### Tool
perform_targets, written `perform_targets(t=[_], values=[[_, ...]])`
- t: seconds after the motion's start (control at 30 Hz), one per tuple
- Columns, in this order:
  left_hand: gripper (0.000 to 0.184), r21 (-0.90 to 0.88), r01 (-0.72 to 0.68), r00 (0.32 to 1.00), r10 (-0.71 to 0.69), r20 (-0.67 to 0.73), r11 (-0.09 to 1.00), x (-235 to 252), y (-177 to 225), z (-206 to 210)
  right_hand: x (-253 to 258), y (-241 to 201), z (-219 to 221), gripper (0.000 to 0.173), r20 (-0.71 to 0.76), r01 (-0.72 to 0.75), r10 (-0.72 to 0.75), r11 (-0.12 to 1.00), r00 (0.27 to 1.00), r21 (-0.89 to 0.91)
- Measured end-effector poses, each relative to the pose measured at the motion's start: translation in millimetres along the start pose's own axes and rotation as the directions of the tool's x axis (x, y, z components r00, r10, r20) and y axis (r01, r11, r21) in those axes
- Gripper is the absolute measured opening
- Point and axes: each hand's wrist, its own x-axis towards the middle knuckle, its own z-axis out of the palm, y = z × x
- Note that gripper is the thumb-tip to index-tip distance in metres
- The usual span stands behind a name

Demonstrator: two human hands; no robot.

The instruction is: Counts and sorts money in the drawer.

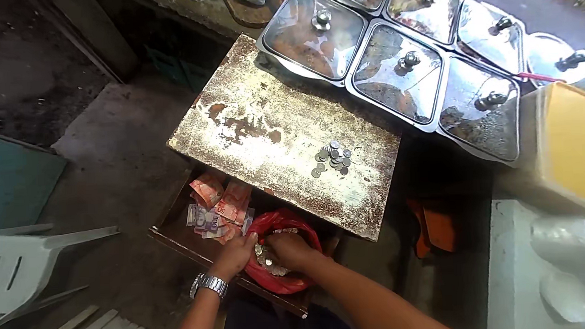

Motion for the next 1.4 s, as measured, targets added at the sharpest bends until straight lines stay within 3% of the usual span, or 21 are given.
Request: perform_targets(t=[0.13,0.33,0.6,0.7,0.77,0.83,0.9,0.93,0.97,1.0,1.07,1.1,1.17,1.23,1.33,1.4], values=[[0.067,0.009,0.001,1.000,-0.001,0.003,1.000,0.8,-1.2,1.0,0.8,-2.2,0.3,0.031,-0.003,-0.012,0.012,1.000,1.000,-0.026],[0.065,0.004,-0.013,1.000,0.013,0.011,1.000,-2.3,2.0,-1.4,-4.7,9.7,0.5,0.040,0.001,0.048,-0.048,0.997,0.999,0.068],[0.066,0.023,0.019,0.999,-0.019,0.027,1.000,-1.0,2.3,-1.1,-0.8,0.1,1.2,0.036,0.022,-0.027,0.026,0.999,0.999,0.019],[0.067,0.009,0.014,1.000,-0.014,0.018,1.000,-0.1,1.0,-0.6,-8.5,6.0,-10.7,0.032,0.000,-0.011,0.011,0.984,1.000,0.175],[0.067,0.002,0.010,1.000,-0.010,0.019,1.000,0.2,1.6,-1.4,-22.3,11.7,-19.9,0.028,-0.075,0.002,0.037,0.887,0.997,0.461],[0.067,0.007,0.011,1.000,-0.011,0.023,1.000,0.2,2.1,-1.7,-41.6,14.1,-29.8,0.020,-0.069,-0.010,0.097,0.645,0.993,0.764],[0.067,0.007,0.014,0.999,-0.014,0.030,1.000,0.5,2.0,-1.6,-55.8,18.3,-38.4,0.016,-0.035,-0.004,0.089,0.400,0.995,0.916],[0.067,0.007,0.016,0.999,-0.016,0.031,1.000,0.7,1.9,-1.5,-58.7,20.8,-41.2,0.017,-0.035,0.004,0.078,0.367,0.996,0.930],[0.067,0.010,0.014,0.999,-0.015,0.031,1.000,1.0,1.7,-1.7,-58.9,22.3,-43.1,0.017,-0.054,0.019,0.070,0.425,0.996,0.905],[0.068,0.013,0.013,0.999,-0.013,0.032,1.000,1.2,1.6,-2.2,-56.9,22.1,-44.6,0.021,-0.083,0.029,0.068,0.573,0.994,0.819],[0.068,0.014,0.011,0.999,-0.011,0.032,1.000,1.6,1.4,-2.8,-48.0,13.6,-46.6,0.029,-0.067,-0.044,0.078,0.911,0.995,0.411],[0.067,0.014,0.014,0.999,-0.014,0.033,1.000,1.4,1.7,-2.8,-43.3,4.6,-43.7,0.033,-0.005,-0.115,0.119,0.974,0.993,0.193],[0.067,0.014,0.013,0.999,-0.014,0.034,1.000,1.3,1.3,-2.3,-34.8,-9.4,-27.2,0.039,0.084,-0.198,0.203,0.978,0.976,-0.064],[0.066,0.022,-0.008,1.000,0.007,0.024,1.000,1.2,-0.1,-1.8,-28.4,-11.8,-11.3,0.035,0.098,-0.203,0.217,0.970,0.971,-0.130],[0.064,0.029,-0.019,1.000,0.019,0.008,0.999,-1.2,1.5,-1.0,-24.4,-3.8,-9.6,0.032,0.116,-0.171,0.178,0.983,0.977,-0.064],[0.065,0.033,-0.020,1.000,0.020,0.014,0.999,-2.4,2.7,-1.2,-27.1,4.9,-19.9,0.030,0.094,-0.071,0.064,0.994,0.994,0.083]])
